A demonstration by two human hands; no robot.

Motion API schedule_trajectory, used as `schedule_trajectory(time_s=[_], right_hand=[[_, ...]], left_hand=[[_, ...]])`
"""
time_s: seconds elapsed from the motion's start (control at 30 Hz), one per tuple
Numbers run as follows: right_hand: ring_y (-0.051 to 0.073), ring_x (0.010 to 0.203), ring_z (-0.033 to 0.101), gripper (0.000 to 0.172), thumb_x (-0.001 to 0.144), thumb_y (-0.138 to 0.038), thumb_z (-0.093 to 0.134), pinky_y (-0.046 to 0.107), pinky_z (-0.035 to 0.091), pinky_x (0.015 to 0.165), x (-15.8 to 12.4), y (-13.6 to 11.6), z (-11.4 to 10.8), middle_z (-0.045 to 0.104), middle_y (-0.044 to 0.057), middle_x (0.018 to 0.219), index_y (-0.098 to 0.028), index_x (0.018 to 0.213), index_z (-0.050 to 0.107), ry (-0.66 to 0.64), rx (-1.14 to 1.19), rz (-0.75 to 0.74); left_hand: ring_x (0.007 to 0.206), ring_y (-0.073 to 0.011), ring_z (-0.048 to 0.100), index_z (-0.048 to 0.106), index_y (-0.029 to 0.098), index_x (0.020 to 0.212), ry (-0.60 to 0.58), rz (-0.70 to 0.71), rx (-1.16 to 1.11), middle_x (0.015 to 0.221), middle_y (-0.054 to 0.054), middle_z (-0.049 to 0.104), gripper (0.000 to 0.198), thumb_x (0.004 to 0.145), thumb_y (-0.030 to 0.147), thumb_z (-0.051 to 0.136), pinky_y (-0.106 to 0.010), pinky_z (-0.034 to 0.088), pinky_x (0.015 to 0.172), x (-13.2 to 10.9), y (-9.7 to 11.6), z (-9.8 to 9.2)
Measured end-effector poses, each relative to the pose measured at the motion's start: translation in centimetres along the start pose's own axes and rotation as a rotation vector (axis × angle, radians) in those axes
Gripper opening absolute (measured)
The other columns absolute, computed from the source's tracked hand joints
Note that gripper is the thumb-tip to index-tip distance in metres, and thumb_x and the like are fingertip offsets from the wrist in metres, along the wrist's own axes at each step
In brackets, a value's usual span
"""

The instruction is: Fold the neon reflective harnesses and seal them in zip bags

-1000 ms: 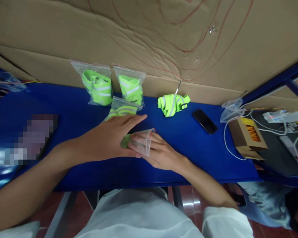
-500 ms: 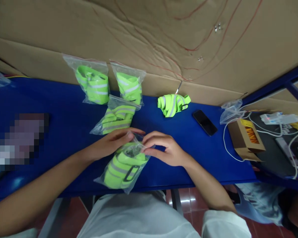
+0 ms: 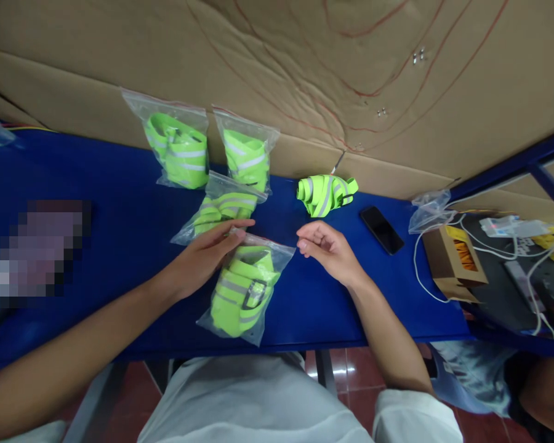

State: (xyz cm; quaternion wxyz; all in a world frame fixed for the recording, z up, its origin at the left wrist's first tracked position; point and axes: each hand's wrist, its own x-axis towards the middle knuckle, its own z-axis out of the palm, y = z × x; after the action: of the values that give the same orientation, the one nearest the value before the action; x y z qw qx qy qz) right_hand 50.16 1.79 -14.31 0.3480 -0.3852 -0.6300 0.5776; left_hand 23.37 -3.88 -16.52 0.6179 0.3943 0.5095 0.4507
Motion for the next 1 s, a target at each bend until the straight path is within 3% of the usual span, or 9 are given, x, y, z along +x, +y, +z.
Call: schedule_trajectory(time_s=[0.1,0.27,0.5,0.63,0.77,1.0], right_hand=[[0.014,0.081,0.066,0.043,0.085,-0.053,0.085,0.026,0.055,0.072,0.1,0.0,-0.3,0.073,0.005,0.099,-0.02,0.109,0.073,-0.052,-0.086,0.095],[0.012,0.068,0.06,0.042,0.091,-0.057,0.077,0.024,0.049,0.065,0.1,0.1,-0.6,0.067,0.002,0.074,-0.016,0.087,0.071,-0.224,-0.132,0.221],[0.01,0.065,0.051,0.04,0.087,-0.053,0.081,0.022,0.038,0.06,-0.4,-0.5,-0.1,0.062,0.0,0.074,-0.015,0.087,0.068,-0.245,-0.095,0.261],[0.008,0.063,0.045,0.04,0.087,-0.049,0.082,0.022,0.033,0.059,-0.6,-0.8,0.1,0.055,-0.003,0.07,-0.015,0.08,0.062,-0.22,-0.067,0.243],[0.009,0.066,0.048,0.037,0.09,-0.049,0.079,0.022,0.037,0.061,-0.5,-1.0,0.4,0.058,-0.002,0.074,-0.015,0.089,0.065,-0.249,-0.066,0.233],[0.008,0.059,0.04,0.04,0.092,-0.053,0.076,0.022,0.033,0.057,-0.6,-0.4,0.8,0.051,-0.004,0.067,-0.016,0.083,0.062,-0.202,-0.111,0.213]], left_hand=[[0.102,-0.0225,0.072,0.062,0.025,0.144,-0.05,0.003,-0.03,0.112,-0.006,0.078,0.062,0.093,0.058,0.073,-0.028,0.055,0.084,0.0,-0.1,-0.2],[0.11,-0.0245,0.075,0.052,0.028,0.151,-0.208,0.007,-0.203,0.117,-0.008,0.08,0.056,0.101,0.048,0.067,-0.031,0.058,0.09,-0.1,0.2,-0.2],[0.12,-0.0284,0.074,0.047,0.025,0.151,-0.22,0.092,-0.237,0.124,-0.012,0.078,0.052,0.104,0.044,0.063,-0.04,0.056,0.105,-0.2,0.2,0.1],[0.125,-0.0279,0.072,0.044,0.026,0.152,-0.244,0.129,-0.224,0.124,-0.012,0.078,0.052,0.106,0.043,0.061,-0.04,0.056,0.105,-0.4,0.1,0.4],[0.13,-0.0285,0.069,0.044,0.024,0.153,-0.249,0.142,-0.22,0.123,-0.012,0.078,0.054,0.106,0.043,0.06,-0.037,0.058,0.102,-0.8,0.1,0.8],[0.123,-0.0291,0.073,0.044,0.023,0.154,-0.247,0.124,-0.187,0.129,-0.015,0.076,0.058,0.104,0.047,0.061,-0.037,0.059,0.101,-1.0,0.1,1.2]])
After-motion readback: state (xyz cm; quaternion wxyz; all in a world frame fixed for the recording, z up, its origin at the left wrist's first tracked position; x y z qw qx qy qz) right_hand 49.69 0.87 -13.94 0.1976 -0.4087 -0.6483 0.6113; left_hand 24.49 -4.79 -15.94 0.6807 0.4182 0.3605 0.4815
